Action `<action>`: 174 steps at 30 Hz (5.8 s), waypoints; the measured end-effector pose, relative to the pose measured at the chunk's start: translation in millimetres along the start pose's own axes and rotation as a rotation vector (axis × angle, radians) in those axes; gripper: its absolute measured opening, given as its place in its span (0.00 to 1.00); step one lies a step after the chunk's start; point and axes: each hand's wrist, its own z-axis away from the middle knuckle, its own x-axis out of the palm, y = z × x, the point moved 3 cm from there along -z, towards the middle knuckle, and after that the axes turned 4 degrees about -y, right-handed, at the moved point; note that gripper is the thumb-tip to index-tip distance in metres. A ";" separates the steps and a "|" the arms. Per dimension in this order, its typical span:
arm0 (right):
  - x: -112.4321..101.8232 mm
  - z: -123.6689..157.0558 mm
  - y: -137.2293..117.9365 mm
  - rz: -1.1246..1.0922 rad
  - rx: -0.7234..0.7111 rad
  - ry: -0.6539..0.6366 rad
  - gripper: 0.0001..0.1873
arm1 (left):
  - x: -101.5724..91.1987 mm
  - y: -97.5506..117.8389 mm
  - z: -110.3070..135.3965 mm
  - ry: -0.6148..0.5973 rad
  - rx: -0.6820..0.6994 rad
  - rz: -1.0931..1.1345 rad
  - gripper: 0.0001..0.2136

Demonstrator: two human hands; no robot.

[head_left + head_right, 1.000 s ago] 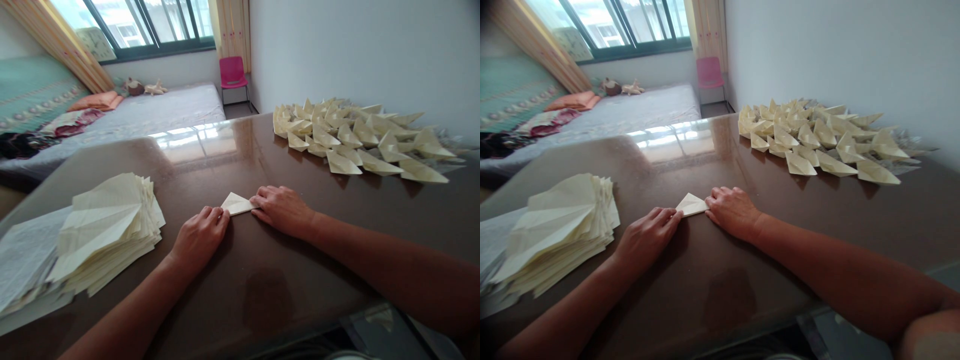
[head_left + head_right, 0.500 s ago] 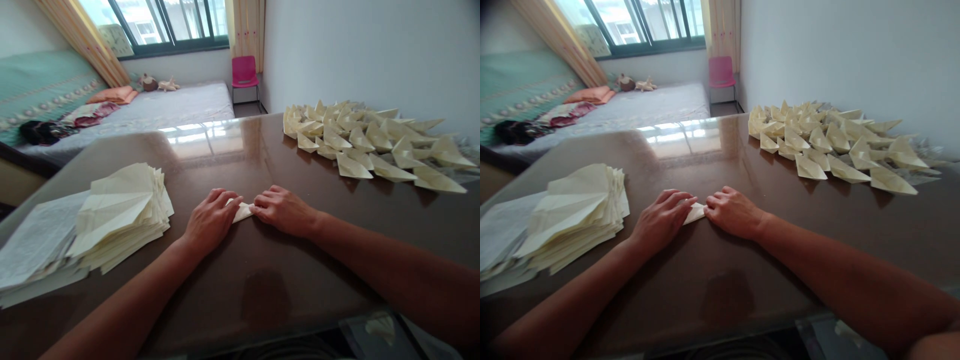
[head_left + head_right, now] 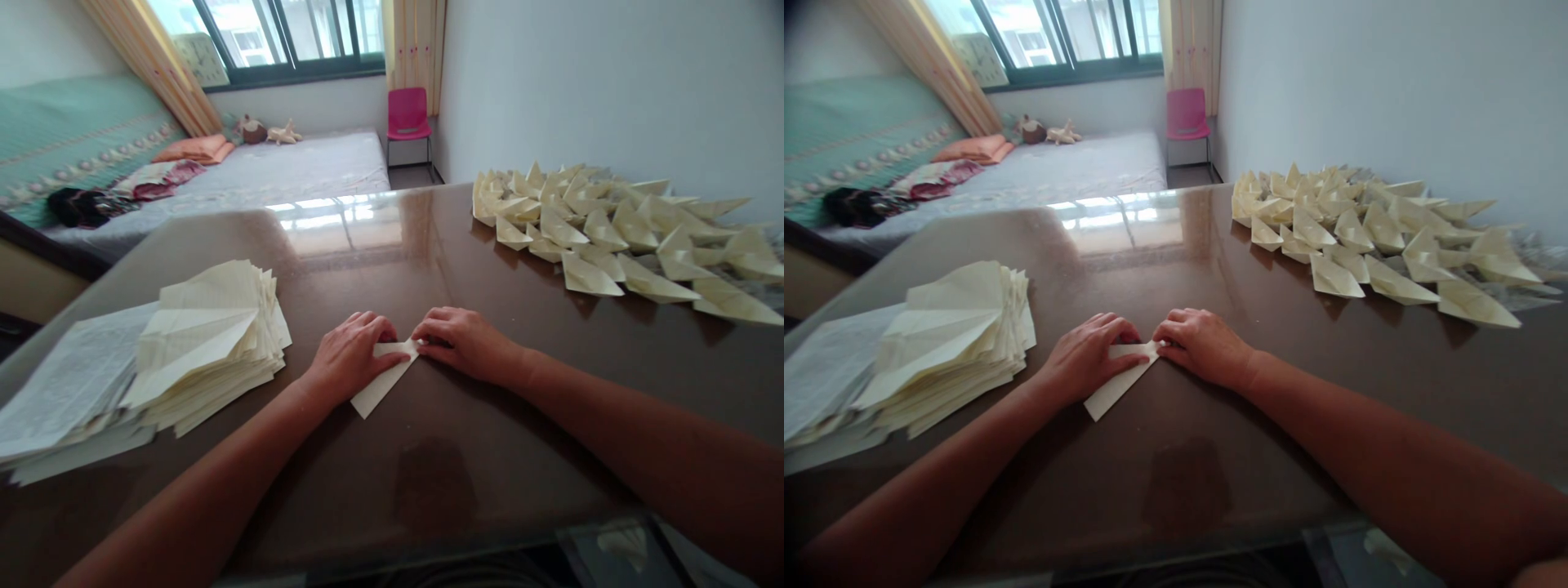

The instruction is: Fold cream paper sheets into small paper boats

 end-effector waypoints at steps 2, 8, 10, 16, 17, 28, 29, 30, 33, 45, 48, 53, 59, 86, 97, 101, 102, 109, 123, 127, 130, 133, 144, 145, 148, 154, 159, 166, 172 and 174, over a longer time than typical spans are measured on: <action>0.9 -0.6 -0.3 -0.022 0.031 0.015 0.08 | 1.2 -0.7 -2.2 -0.020 -0.043 0.067 0.15; 3.1 0.6 0.9 -0.089 0.081 0.029 0.08 | 4.2 -6.0 -3.7 -0.065 -0.107 0.366 0.12; 4.4 1.2 1.8 -0.097 0.081 0.025 0.08 | 4.5 -6.8 -3.4 -0.081 -0.117 0.459 0.11; 5.2 0.4 2.6 -0.129 0.082 0.000 0.08 | 4.0 -2.1 -2.5 -0.007 -0.090 0.578 0.10; 4.8 0.0 2.3 -0.135 0.085 -0.008 0.08 | 4.3 -0.9 -2.3 0.008 -0.083 0.590 0.10; 2.8 -2.5 0.8 -0.185 0.101 -0.075 0.09 | 3.2 2.8 -0.4 0.050 0.046 0.473 0.09; 2.5 -2.6 0.0 -0.189 0.097 -0.081 0.09 | 3.3 3.0 -0.3 0.047 0.048 0.468 0.09; 2.1 -2.6 -1.2 -0.188 0.089 -0.089 0.09 | 3.5 3.3 -0.2 0.045 0.048 0.464 0.09; -0.6 -2.6 -4.0 -0.177 0.083 -0.083 0.08 | 3.1 4.5 -0.3 0.037 0.052 0.462 0.10; -19.9 2.3 31.8 -0.317 0.384 -0.043 0.09 | -3.2 -21.0 1.2 0.006 -0.116 0.658 0.14; -21.0 3.9 33.8 -0.302 0.385 -0.110 0.10 | -2.3 -21.2 1.1 0.001 -0.113 0.660 0.11; -25.1 1.8 20.3 -0.021 0.193 0.150 0.25 | -0.6 -8.3 2.0 -0.013 -0.053 0.621 0.09; -5.3 -0.3 -3.2 -0.265 0.124 0.075 0.43 | 2.8 12.0 4.8 -0.029 0.004 0.610 0.07; -5.0 -1.8 7.3 -0.429 0.318 0.171 0.21 | 4.3 5.4 9.3 0.125 0.048 0.347 0.09; -11.8 -3.3 0.5 -0.303 0.053 0.150 0.07 | 0.1 15.3 10.5 0.037 0.087 0.325 0.08; -12.9 -3.8 0.4 -0.360 0.067 0.109 0.05 | 0.8 16.6 10.9 0.040 0.114 0.311 0.09; -13.3 -4.0 0.1 -0.363 0.068 0.109 0.05 | 1.3 16.7 10.8 0.047 0.118 0.312 0.09; -7.5 -6.1 0.9 -0.374 0.082 0.110 0.06 | 4.9 16.0 8.0 0.064 0.085 0.363 0.10; -15.2 4.4 -2.8 0.190 -0.089 0.053 0.22 | 1.3 1.1 0.5 -0.017 -0.103 0.542 0.15; -11.8 3.9 -3.3 0.173 -0.098 -0.001 0.22 | 1.9 2.2 0.5 0.008 -0.082 0.450 0.17; -11.1 3.6 -5.0 0.191 -0.124 -0.021 0.21 | 2.6 3.9 1.2 0.033 -0.076 0.381 0.19; -12.0 3.8 -5.4 0.186 -0.122 -0.011 0.22 | 3.7 6.5 2.2 0.046 -0.050 0.315 0.18; -13.1 4.8 -2.3 0.107 -0.132 0.011 0.19 | 5.3 4.3 5.6 0.025 0.055 0.222 0.14; -13.3 4.8 -2.8 0.110 -0.134 0.011 0.19 | 5.2 4.5 5.8 0.027 0.062 0.222 0.14; -13.8 4.7 -4.8 0.135 -0.138 0.000 0.18 | 5.3 5.2 5.7 0.030 0.071 0.217 0.14; -13.7 4.7 -12.0 0.348 -0.134 -0.024 0.17 | 5.6 6.9 5.4 0.041 0.068 0.181 0.14; -12.1 4.4 -17.4 0.433 -0.119 -0.047 0.16 | 5.2 10.4 6.7 0.041 0.050 0.167 0.13; -11.6 3.4 -13.6 0.324 -0.085 -0.011 0.19 | 5.1 11.8 6.0 0.049 0.048 0.170 0.13; -14.5 2.8 -5.8 0.072 -0.060 -0.006 0.17 | 4.2 11.1 5.9 0.031 0.051 0.186 0.13; -13.8 2.4 -4.0 -0.001 -0.042 0.009 0.17 | 4.3 10.8 6.3 0.030 0.049 0.186 0.13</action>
